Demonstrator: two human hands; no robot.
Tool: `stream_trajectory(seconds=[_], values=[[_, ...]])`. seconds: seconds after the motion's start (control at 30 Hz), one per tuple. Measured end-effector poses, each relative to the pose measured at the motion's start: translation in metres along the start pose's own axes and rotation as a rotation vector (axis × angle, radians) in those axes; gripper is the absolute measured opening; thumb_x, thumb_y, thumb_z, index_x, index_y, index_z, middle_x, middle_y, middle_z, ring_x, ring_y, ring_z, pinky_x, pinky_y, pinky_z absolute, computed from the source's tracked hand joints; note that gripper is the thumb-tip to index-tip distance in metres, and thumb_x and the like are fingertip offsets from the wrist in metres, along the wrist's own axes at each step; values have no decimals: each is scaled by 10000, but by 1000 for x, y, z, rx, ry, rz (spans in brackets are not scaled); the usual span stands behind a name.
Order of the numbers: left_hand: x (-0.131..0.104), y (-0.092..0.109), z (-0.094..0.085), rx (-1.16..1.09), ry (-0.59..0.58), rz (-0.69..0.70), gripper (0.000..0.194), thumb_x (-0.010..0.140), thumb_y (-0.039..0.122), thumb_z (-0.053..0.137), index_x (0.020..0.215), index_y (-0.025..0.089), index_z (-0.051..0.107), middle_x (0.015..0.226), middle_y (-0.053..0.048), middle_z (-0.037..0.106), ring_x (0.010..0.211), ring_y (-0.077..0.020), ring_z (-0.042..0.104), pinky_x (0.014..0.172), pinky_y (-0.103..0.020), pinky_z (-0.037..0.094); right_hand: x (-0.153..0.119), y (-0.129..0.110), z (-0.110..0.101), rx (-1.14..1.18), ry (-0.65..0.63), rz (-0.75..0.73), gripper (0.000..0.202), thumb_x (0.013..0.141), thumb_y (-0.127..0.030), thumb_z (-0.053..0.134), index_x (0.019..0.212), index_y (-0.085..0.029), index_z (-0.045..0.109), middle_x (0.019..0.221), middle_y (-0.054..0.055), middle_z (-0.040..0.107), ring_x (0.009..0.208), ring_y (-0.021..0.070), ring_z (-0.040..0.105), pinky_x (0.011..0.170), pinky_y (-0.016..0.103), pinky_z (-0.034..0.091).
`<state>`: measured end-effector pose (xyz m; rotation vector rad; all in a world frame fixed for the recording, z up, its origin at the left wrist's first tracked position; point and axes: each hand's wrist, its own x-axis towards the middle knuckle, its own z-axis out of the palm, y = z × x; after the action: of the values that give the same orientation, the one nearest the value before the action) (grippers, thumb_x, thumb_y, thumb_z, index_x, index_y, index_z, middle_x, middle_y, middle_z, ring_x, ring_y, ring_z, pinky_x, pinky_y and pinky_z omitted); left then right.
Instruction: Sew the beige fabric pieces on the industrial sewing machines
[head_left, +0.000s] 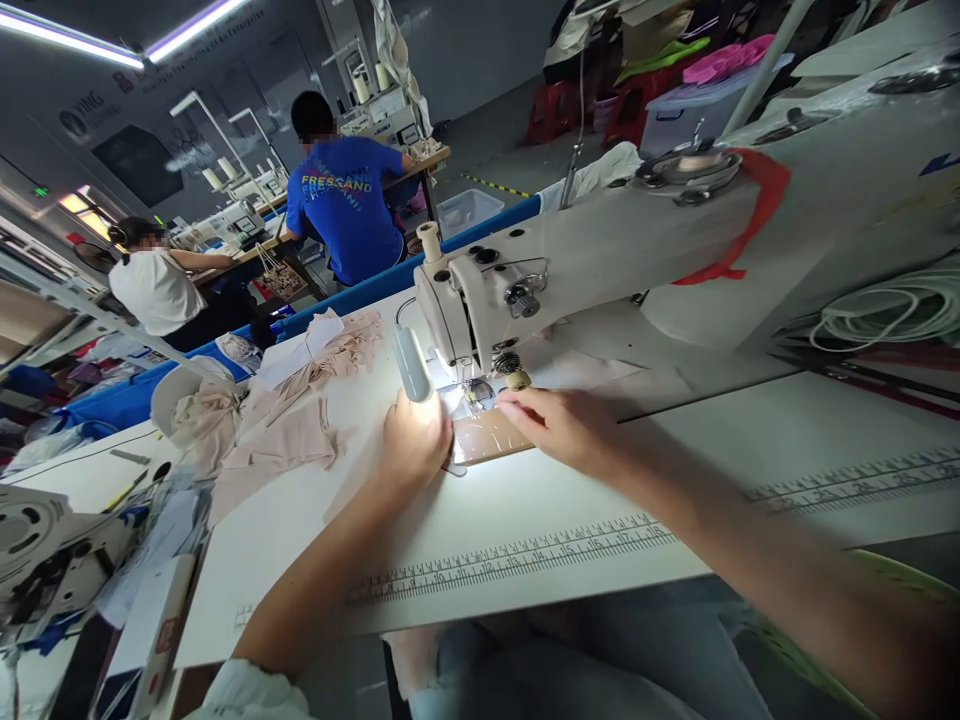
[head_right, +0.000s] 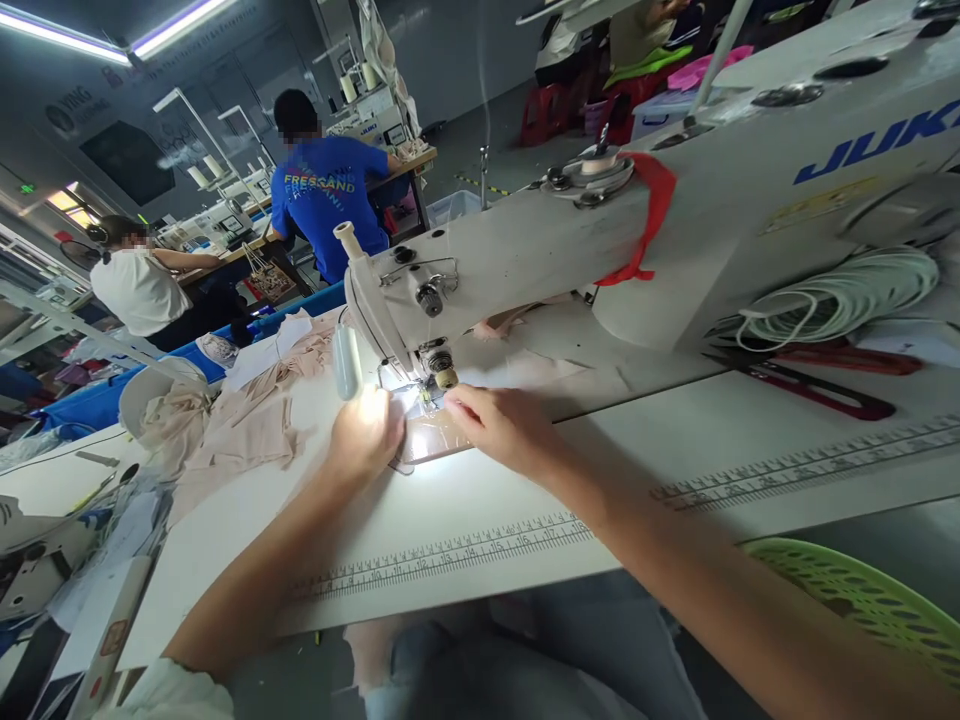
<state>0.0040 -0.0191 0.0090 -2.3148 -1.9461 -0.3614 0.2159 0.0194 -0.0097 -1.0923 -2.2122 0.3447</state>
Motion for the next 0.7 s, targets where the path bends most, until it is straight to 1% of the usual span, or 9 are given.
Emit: stream_trajectory(seconds=[0.07,0.13,0.23,0.3,0.4,0.47,0.53,0.6,0.7], values=[[-1,-6,-8,-51,-54,-117,134,878,157,482,754,197,516,817,-89,585,776,-242,588,670,-326,466,-5,-13,2,0,-76,-47,228,938,-252,425,827,-211,620,744,29,638,657,167,558,614,285,368],[-3,-13,-19,-166,-94,-159,226,867,147,471,650,202,447,712,-42,548,703,-198,551,634,-292,409,-8,-28,4,-32,-157,-78,211,937,-248,439,812,-202,601,808,47,626,755,191,577,668,302,396],[-11,-20,-35,-426,-152,-192,316,847,180,476,550,193,369,565,16,441,581,-133,448,572,-262,322,-7,-47,11,-91,-225,-34,222,932,-378,514,822,-196,578,864,65,605,813,223,581,699,326,416],[-20,-22,-45,-596,-148,-217,338,835,228,491,515,185,393,542,25,435,564,-117,432,558,-247,316,-3,-59,18,-124,-250,53,302,881,-497,586,847,-197,567,890,72,598,797,234,585,674,329,412],[-37,-19,-54,-748,-55,-242,300,825,317,536,564,171,558,682,-3,563,642,-122,515,559,-225,359,8,-74,32,-82,-239,173,380,817,-579,627,827,-209,542,856,65,595,752,236,589,615,314,379],[-47,-17,-59,-800,9,-244,278,823,360,567,632,169,632,780,-19,601,675,-121,545,559,-216,383,15,-82,40,19,-201,166,294,858,-498,589,803,-215,531,825,57,603,740,222,590,598,305,363],[-56,-17,-62,-848,54,-254,278,829,395,590,683,167,651,788,-23,611,674,-120,554,573,-213,411,19,-85,45,97,-171,108,162,902,-332,509,794,-214,534,828,57,623,762,209,594,609,302,368],[-64,-22,-65,-906,104,-290,298,845,434,590,730,164,637,738,-20,616,654,-120,558,582,-214,427,21,-85,45,138,-159,59,151,907,-221,437,800,-213,544,858,59,647,805,201,605,652,299,395],[-76,-37,-65,-1001,114,-402,368,881,529,537,779,177,567,569,28,541,500,-99,481,494,-207,368,18,-77,37,211,-157,29,151,916,-215,412,876,-209,557,822,38,673,771,186,629,673,285,431]])
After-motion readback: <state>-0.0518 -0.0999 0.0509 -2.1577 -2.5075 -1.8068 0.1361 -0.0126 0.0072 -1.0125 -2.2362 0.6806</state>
